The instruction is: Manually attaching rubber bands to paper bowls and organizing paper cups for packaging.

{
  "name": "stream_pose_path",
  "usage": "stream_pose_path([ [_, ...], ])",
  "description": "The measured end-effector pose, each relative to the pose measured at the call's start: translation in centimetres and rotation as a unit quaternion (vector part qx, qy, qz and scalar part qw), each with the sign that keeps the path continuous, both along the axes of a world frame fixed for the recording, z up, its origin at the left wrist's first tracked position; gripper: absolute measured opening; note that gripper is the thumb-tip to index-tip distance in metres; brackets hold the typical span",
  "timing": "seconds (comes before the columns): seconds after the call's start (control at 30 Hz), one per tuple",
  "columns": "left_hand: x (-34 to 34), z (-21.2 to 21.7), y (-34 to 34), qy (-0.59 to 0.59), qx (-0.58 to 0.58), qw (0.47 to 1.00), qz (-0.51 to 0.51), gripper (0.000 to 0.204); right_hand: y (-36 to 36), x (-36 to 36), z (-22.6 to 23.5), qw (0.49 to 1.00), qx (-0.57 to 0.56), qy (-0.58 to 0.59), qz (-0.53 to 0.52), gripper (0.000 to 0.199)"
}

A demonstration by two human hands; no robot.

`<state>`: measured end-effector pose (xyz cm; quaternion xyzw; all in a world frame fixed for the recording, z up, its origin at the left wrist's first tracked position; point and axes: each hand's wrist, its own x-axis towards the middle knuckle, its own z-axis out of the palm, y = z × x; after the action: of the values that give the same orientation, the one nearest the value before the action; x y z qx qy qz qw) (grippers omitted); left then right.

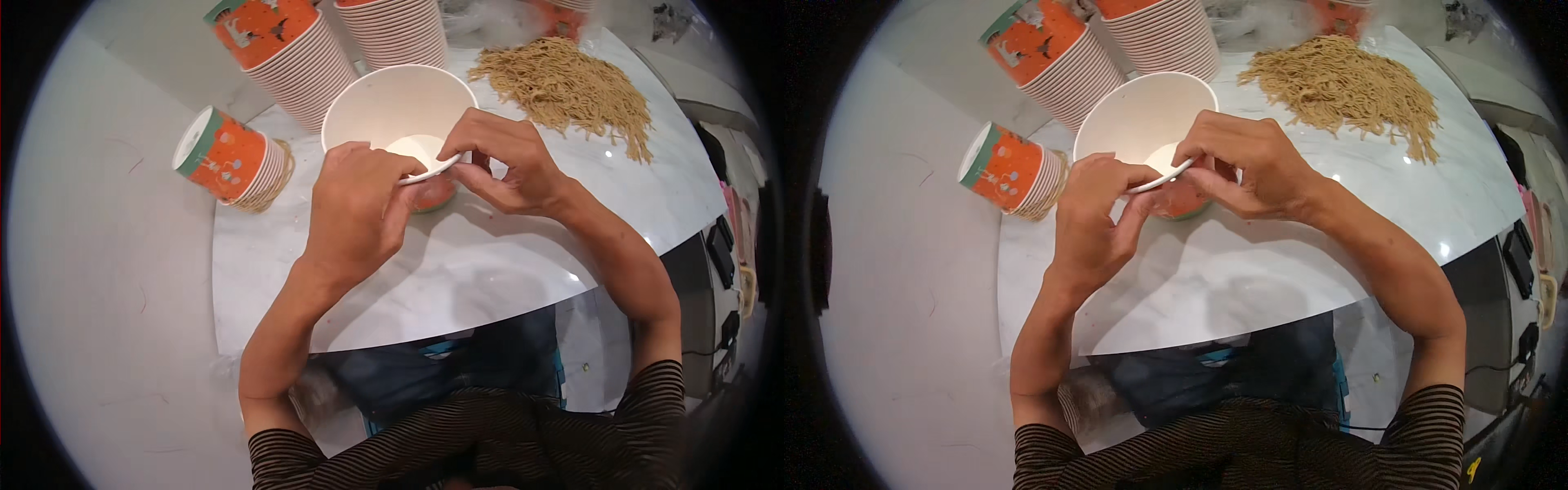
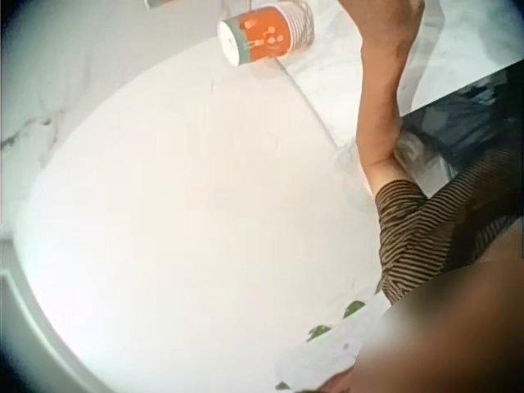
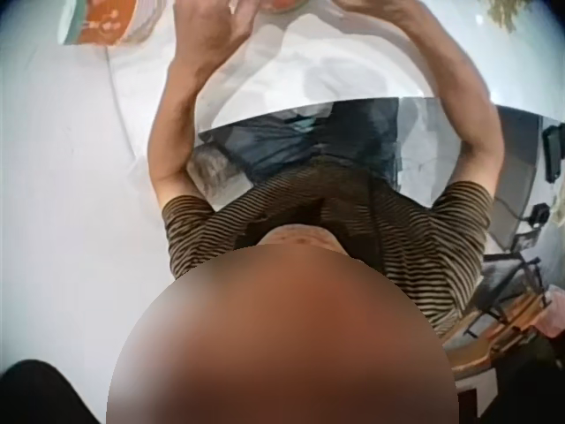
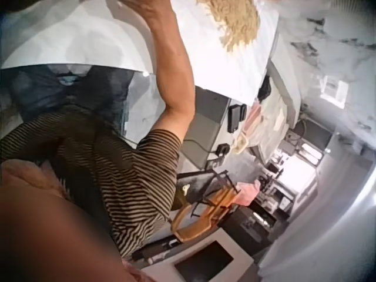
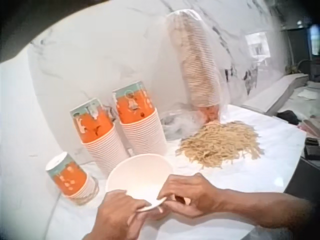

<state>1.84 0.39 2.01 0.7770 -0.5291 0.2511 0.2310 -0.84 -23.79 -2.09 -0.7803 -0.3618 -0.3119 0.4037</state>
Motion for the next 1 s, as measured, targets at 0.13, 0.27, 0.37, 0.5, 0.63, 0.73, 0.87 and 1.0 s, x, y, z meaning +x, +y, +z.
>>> stream_pose_path([
  [0.13, -0.2, 0.6, -1.0, 0.107, 0.005, 0.994, 0.017, 0.019, -0.8, -0.3, -0.2, 0.997, 0.067, 0.027, -0.008, 0.019],
  [0.27, -0.5, 0.6, -1.7, 0.127, -0.012, 0.992, 0.016, 0.019, -0.6, -0.2, -0.4, 0.997, 0.074, 0.014, -0.004, 0.020],
  [0.37, -0.8, -0.1, -2.2, 0.076, -0.032, 0.996, 0.015, 0.015, -0.6, -0.4, -0.7, 0.999, 0.052, -0.001, -0.006, 0.022],
  [0.5, -0.9, -0.3, -2.2, 0.054, -0.036, 0.998, 0.024, 0.013, -0.9, -0.5, -0.8, 0.999, 0.035, 0.008, -0.002, 0.028],
  [0.63, -1.2, -0.2, -2.3, 0.066, -0.044, 0.996, 0.029, 0.012, -1.1, -0.5, -0.8, 0.998, 0.049, -0.048, -0.013, 0.030],
  [0.73, -1.5, -0.4, -2.1, 0.064, -0.049, 0.996, 0.040, 0.015, -1.8, 0.2, -0.2, 0.992, 0.071, -0.079, -0.075, 0.030],
  [0.87, -1.6, -0.5, -1.7, 0.039, -0.048, 0.996, 0.059, 0.020, -7.3, 3.0, 0.0, 0.937, 0.189, 0.013, -0.292, 0.014],
  [1.0, -1.7, -0.8, -1.8, 0.032, -0.044, 0.996, 0.074, 0.025, -12.8, 4.3, -1.5, 0.898, 0.076, 0.061, -0.429, 0.019],
])
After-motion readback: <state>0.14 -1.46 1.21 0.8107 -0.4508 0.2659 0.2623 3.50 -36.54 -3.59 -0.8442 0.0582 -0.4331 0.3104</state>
